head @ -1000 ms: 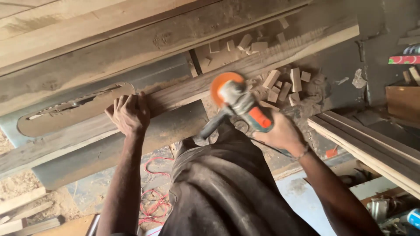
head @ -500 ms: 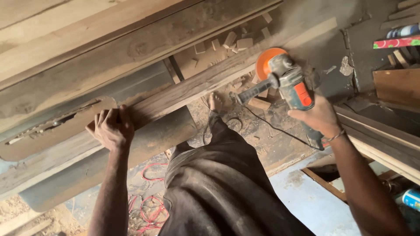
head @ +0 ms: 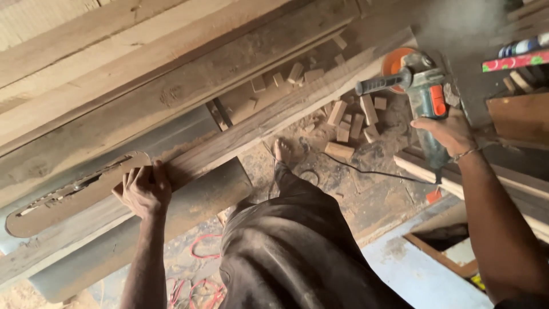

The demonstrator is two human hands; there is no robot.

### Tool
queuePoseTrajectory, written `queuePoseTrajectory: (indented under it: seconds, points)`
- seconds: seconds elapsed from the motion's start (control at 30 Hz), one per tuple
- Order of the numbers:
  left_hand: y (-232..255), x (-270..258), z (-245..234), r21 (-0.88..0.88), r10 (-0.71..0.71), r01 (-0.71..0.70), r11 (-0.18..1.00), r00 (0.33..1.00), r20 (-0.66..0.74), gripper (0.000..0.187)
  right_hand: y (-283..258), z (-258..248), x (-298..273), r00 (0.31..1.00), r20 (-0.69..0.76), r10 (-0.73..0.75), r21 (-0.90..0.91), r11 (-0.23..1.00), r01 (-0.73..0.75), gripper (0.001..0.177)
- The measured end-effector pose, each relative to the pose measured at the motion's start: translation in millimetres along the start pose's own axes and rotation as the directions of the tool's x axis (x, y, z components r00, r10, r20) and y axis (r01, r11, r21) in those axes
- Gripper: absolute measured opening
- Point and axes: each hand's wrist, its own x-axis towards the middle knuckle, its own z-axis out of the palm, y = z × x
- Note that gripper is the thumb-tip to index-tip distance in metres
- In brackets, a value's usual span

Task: Sanding a long piece of wood with an angle grinder.

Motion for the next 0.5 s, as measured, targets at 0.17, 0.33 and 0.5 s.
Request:
queuePoseTrajectory:
  seconds: [0.17, 0.33, 0.5]
  points:
    - [-6.6, -6.0, 4.2, 0.029, -0.028, 0.028, 0.999, 0.999, 0.026, 0.041, -47.4, 31.1, -34.3, 0.994, 0.113, -0.012, -0.071, 0.997, 0.02, 0.038]
    - [6.5, -2.7, 23.8, 0.05, -0.051, 0.048, 0.998, 0.998, 0.047, 0.04, -80.1, 102.9, -67.0, 0.913, 0.379, -0.15, -0.126, 0.969, 0.211, 0.037]
    - [95.2, 6.9, 30.9, 0.071, -0.031, 0.03, 0.997, 0.999, 0.01, 0.04, -115.8, 135.9, -82.2, 0.85, 0.45, -0.274, -0.066, 0.939, 0.338, 0.053]
